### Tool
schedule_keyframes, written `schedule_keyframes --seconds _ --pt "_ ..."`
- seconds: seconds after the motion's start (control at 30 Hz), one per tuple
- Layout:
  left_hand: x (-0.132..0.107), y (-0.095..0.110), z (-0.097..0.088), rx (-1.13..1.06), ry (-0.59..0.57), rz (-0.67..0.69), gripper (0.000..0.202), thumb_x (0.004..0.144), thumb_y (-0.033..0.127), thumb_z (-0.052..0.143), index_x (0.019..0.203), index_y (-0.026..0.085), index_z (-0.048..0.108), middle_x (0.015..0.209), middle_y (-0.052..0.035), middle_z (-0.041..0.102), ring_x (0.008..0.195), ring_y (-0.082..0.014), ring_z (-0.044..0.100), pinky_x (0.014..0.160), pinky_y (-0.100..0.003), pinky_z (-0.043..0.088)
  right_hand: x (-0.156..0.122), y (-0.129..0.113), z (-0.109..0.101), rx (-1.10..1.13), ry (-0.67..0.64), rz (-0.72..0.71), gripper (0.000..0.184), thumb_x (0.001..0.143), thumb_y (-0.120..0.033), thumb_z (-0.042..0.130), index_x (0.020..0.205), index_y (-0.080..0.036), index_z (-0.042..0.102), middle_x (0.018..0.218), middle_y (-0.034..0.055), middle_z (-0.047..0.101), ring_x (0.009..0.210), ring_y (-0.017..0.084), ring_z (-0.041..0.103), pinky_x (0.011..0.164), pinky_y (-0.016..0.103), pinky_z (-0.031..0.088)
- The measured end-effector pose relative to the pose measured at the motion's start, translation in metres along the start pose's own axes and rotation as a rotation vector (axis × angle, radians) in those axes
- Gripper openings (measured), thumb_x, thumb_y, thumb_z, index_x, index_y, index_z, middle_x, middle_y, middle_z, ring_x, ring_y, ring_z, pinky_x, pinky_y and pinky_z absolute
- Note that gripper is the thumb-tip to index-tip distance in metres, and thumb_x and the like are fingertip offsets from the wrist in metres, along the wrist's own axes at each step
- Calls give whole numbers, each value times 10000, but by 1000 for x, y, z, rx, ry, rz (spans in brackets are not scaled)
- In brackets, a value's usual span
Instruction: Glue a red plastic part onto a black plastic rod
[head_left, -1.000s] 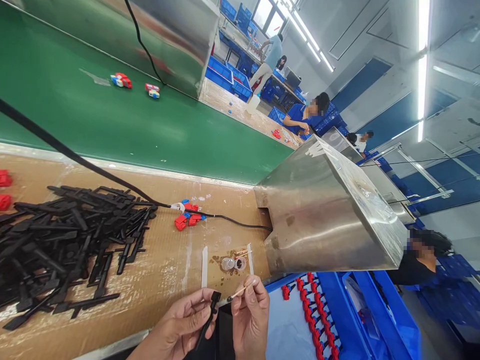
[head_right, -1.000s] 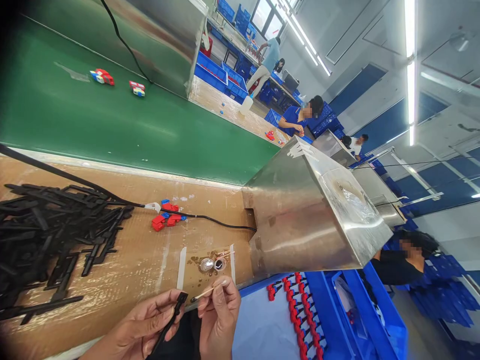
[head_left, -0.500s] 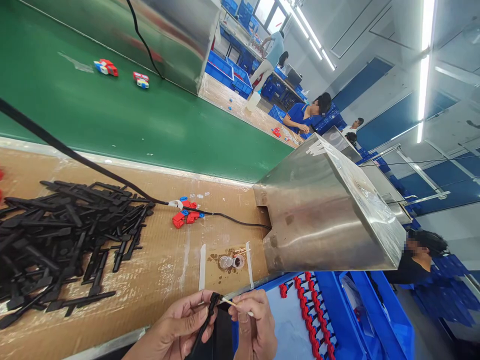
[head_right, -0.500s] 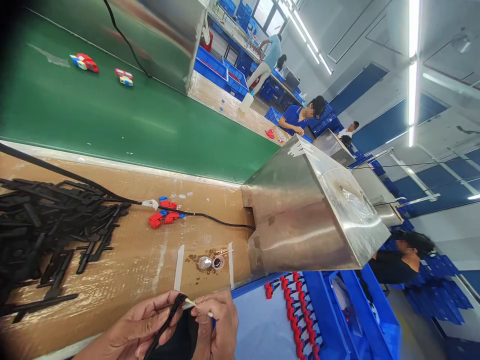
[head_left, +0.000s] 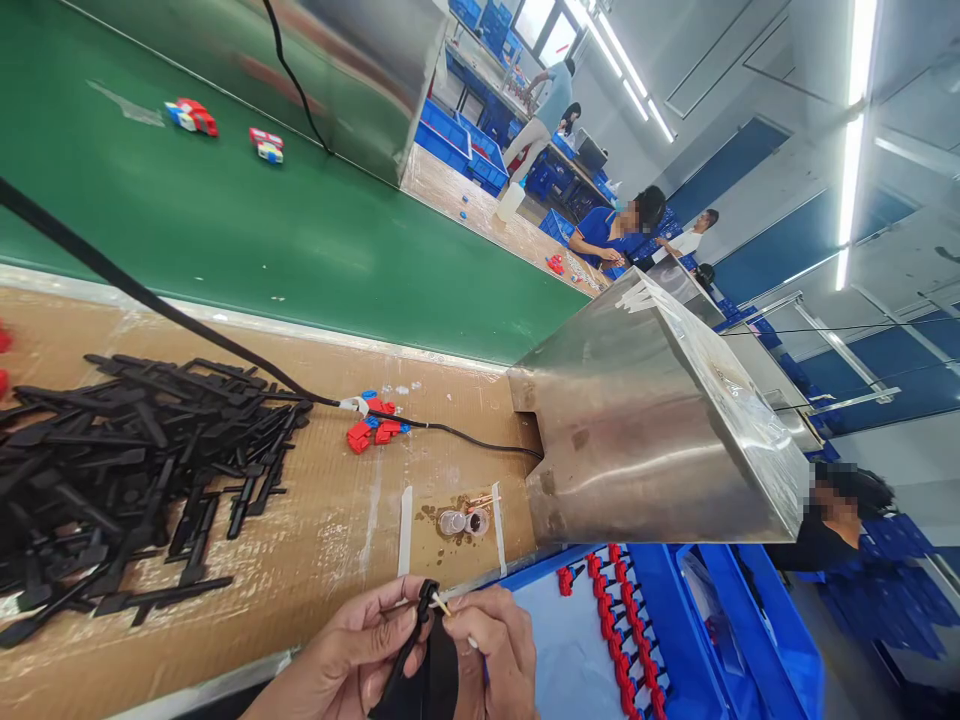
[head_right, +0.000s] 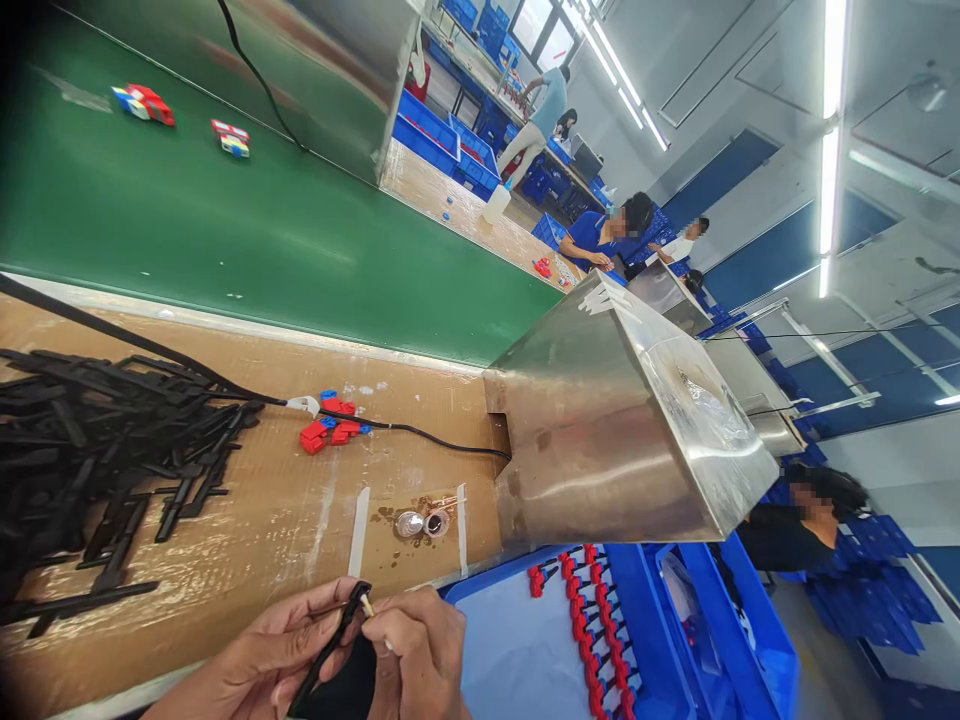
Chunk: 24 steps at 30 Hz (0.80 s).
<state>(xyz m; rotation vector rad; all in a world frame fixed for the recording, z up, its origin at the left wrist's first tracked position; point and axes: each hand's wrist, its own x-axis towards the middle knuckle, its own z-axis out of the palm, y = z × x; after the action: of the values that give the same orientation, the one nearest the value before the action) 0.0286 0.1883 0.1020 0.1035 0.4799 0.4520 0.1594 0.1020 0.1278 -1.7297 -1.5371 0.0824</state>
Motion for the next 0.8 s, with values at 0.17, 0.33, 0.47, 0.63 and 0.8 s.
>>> schedule_keyframes --seconds 0.17,0.33,0.47,0.63,0.8 --pt "1 -4 -3 13 54 19 476 507 447 1058 815 167 828 649 -19 630 603 -95 542 460 -96 376 2 17 -4 -39 -120 -185 188 1042 -169 514 1045 -281 664 933 33 768 805 191 716 713 315 539" --pt "5 -13 -10 179 119 246 541 547 547 1011 852 167 777 648 -20 651 538 -119 517 403 -169 309 7 18 -1 -69 -135 -221 194 1056 -179 487 1098 -277 650 882 32 758 720 178 705 656 315 508" --pt "6 -16 -14 401 172 421 535 635 655 919 854 194 762 616 -20 646 546 -171 543 411 -222 329 19 3 2 -119 -138 -269 188 1096 -215 437 1065 -252 618 788 20 725 639 167 670 603 306 457" --pt "4 -14 -15 483 220 475 556 642 711 881 851 207 776 605 -12 633 546 -178 549 416 -232 338 31 -4 2 -101 -116 -194 202 1097 -224 451 1016 -258 633 766 8 715 628 166 662 601 304 439" --pt "6 -13 -20 330 115 372 509 630 613 940 841 182 772 616 -34 650 520 -149 521 408 -213 264 29 7 4 41 -116 7 182 1077 -243 506 990 -250 666 737 4 697 689 175 668 637 296 474"
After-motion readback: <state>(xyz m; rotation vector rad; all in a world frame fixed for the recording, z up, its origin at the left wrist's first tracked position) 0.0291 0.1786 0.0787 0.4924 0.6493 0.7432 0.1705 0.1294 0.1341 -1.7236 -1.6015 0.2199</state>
